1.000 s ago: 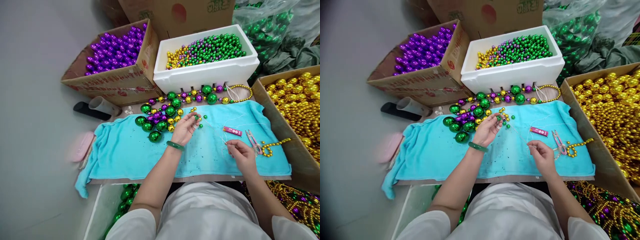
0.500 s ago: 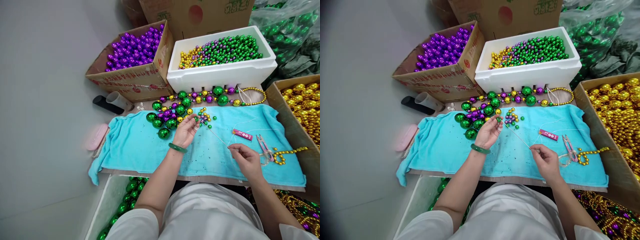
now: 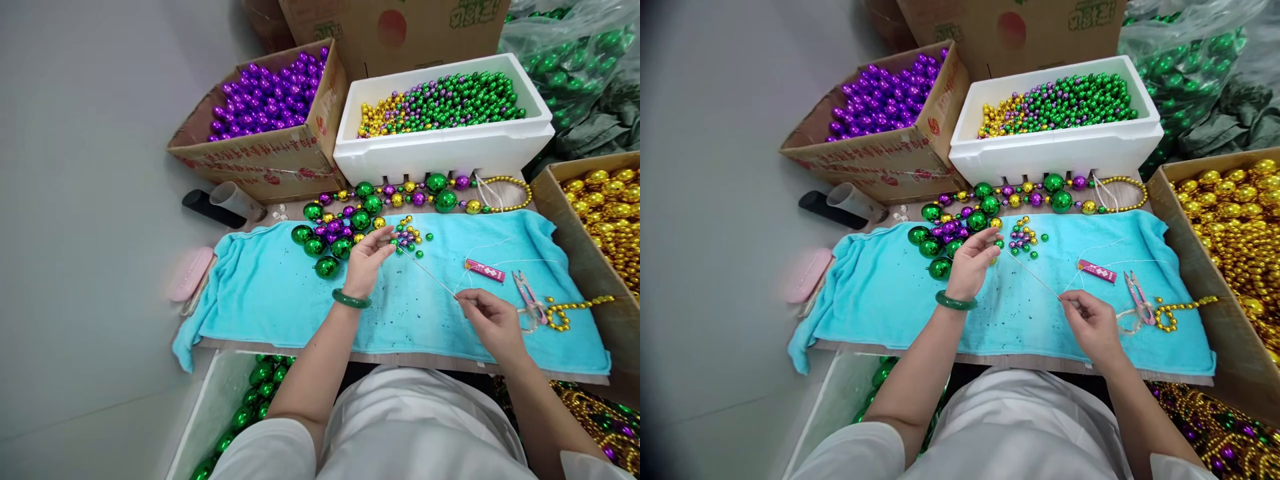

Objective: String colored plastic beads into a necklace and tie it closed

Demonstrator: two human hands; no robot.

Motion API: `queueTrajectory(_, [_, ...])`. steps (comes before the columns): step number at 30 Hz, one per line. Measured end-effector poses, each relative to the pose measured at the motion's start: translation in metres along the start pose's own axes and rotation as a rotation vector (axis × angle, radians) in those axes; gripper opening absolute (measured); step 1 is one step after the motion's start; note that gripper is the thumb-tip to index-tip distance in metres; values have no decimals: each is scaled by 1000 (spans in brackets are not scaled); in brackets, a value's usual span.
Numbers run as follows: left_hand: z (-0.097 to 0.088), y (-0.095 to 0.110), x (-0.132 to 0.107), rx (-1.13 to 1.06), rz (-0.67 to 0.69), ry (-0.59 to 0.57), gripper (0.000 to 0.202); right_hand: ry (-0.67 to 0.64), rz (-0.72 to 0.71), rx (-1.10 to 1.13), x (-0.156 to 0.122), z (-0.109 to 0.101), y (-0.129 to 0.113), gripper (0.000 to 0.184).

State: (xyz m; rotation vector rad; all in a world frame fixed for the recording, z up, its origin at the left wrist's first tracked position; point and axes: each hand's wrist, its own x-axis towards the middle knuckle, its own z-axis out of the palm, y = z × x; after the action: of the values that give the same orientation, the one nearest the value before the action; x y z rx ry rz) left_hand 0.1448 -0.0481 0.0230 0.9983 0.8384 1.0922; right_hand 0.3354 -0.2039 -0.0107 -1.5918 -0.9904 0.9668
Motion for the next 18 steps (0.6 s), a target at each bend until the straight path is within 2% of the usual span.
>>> queueTrajectory(2, [1,3,-3,26,4,-60,53,-23,2,4,2,1,2,18])
queueTrajectory(6, [8,5,-12,-8,-153,-163,70,-79,-13,54,7,9,6,18])
queueTrajectory(9, [10,4,-19,119,-207,-265,62,-89,-9,90,12,19,9,19])
queueTrajectory(11, [7,2,-22,319,-148,-306,48,-69,1,128,14,23,10,19])
queueTrajectory(13, [-1,1,-22,610,1,-265,34,-32,13,173,15,22,10,18])
queueTrajectory(15, [-13,0,-20,924,170,-147,25,6,26,215,14,18,9,18])
queueTrajectory(18, [-38,-2,-18,1245,287,45,21,53,49,244,14,7,7,17])
